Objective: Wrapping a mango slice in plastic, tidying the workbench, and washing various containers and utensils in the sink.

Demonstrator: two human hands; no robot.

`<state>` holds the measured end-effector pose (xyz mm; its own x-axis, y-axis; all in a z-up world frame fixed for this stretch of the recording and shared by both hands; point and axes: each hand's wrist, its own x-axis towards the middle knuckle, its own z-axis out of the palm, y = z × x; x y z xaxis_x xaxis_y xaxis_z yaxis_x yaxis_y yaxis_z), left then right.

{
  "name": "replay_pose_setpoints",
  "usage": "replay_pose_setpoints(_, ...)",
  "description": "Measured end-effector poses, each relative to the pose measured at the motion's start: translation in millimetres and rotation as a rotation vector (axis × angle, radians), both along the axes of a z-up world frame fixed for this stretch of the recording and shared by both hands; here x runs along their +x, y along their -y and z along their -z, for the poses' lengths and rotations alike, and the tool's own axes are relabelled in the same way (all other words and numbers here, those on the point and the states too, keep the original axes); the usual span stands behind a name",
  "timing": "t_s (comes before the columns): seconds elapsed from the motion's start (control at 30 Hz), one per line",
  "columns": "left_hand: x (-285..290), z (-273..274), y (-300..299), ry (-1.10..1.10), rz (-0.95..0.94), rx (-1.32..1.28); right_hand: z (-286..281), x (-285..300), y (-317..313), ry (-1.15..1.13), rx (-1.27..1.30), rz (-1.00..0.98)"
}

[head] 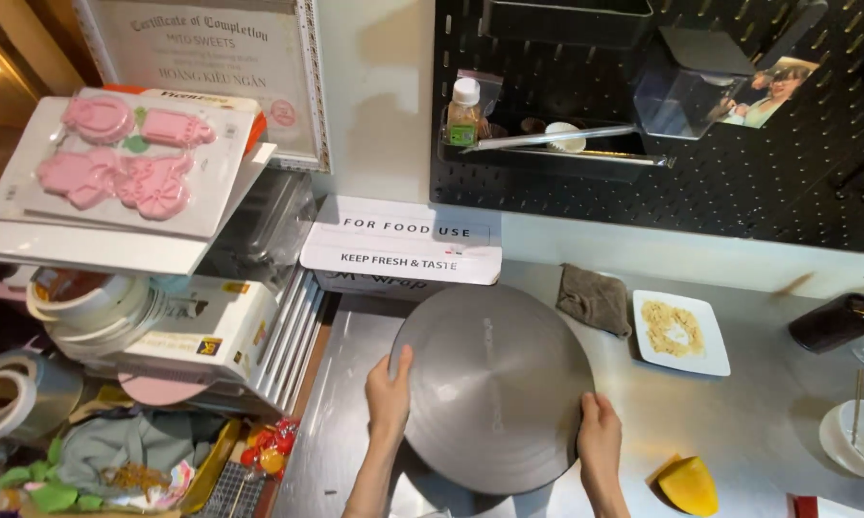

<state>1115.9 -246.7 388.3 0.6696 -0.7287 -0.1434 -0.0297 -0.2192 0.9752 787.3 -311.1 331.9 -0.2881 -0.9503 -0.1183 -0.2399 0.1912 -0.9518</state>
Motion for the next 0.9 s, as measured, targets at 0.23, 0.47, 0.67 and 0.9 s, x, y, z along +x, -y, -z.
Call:
replay_pose_setpoints(0.23, 87.9, 44.0, -59.4, -0.060, -0.041, 0.148, 83.9, 43.3, -39.6, 0.045, 0.080, -0.069)
replay_pose_setpoints(0.47, 118.8, 58.6, -58.5, 0.165, 0.048, 0.436, -64.8, 79.6, 16.8, -0.541, 0.177, -0.214)
replay_pose_setpoints(0.67, 143.9, -79.6, 56.3, 0.929, 0.233, 0.000, -154.1, 207.1, 146.2, -1.141, -0.724, -0.840)
replay_pose_setpoints(0.9, 172.7, 6.0, 153.1, 1.496, 0.303, 0.185, -86.4, 192.6, 177.9, -1.055, -0.745, -0.795)
